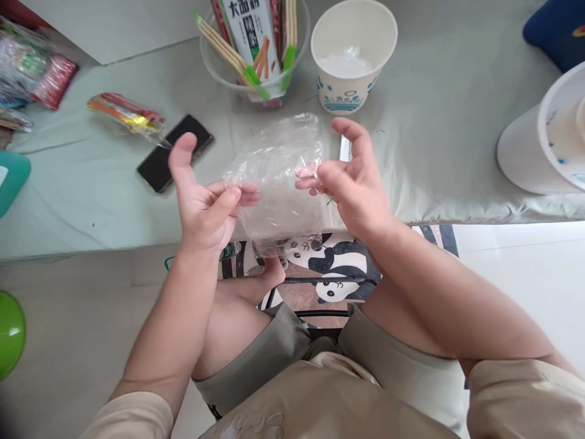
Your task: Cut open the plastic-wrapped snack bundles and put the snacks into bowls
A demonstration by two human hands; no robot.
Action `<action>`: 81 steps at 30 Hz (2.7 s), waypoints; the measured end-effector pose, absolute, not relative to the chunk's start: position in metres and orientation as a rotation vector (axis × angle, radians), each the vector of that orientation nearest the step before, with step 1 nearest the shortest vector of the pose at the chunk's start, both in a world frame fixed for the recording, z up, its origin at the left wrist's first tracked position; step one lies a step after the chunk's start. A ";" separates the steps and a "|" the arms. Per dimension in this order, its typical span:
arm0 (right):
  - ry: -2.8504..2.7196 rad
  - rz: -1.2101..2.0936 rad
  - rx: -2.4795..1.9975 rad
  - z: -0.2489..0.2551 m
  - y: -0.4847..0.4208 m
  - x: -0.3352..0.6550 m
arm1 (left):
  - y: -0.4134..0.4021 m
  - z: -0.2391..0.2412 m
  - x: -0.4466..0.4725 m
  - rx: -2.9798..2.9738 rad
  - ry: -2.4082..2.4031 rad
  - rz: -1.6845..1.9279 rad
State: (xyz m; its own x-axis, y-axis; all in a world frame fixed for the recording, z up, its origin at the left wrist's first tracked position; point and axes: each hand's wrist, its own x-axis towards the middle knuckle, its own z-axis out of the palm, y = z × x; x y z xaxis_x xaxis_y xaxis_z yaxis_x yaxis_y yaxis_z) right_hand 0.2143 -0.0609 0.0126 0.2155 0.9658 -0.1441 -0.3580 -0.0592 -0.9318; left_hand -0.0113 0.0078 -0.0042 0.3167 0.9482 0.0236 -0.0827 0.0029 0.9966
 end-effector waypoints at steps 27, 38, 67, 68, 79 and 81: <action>-0.969 1.292 -1.073 0.017 -0.074 0.218 | 0.015 0.007 0.016 0.865 0.855 1.111; -1.824 0.399 -1.519 -0.021 -0.050 0.221 | 0.038 -0.030 -0.012 0.836 1.146 1.093; -0.963 1.312 -1.225 -0.002 -0.035 0.220 | 0.029 -0.016 -0.005 1.172 1.164 0.943; -0.944 1.337 -1.230 -0.003 -0.034 0.222 | 0.029 -0.017 -0.005 1.187 1.158 0.940; -1.206 1.281 -1.366 0.004 -0.026 0.222 | 0.032 -0.028 -0.009 1.383 1.203 1.007; -1.278 1.204 -1.454 0.005 -0.027 0.222 | 0.033 -0.029 -0.010 1.388 1.232 1.010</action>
State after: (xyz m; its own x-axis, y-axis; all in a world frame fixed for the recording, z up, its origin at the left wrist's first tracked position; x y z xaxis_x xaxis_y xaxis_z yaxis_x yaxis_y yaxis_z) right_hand 0.2216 -0.0268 0.0046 0.0208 0.9912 -0.1304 0.1892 -0.1320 -0.9730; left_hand -0.0102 0.0327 -0.0292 0.1382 0.9901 -0.0234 0.1713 -0.0007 0.9852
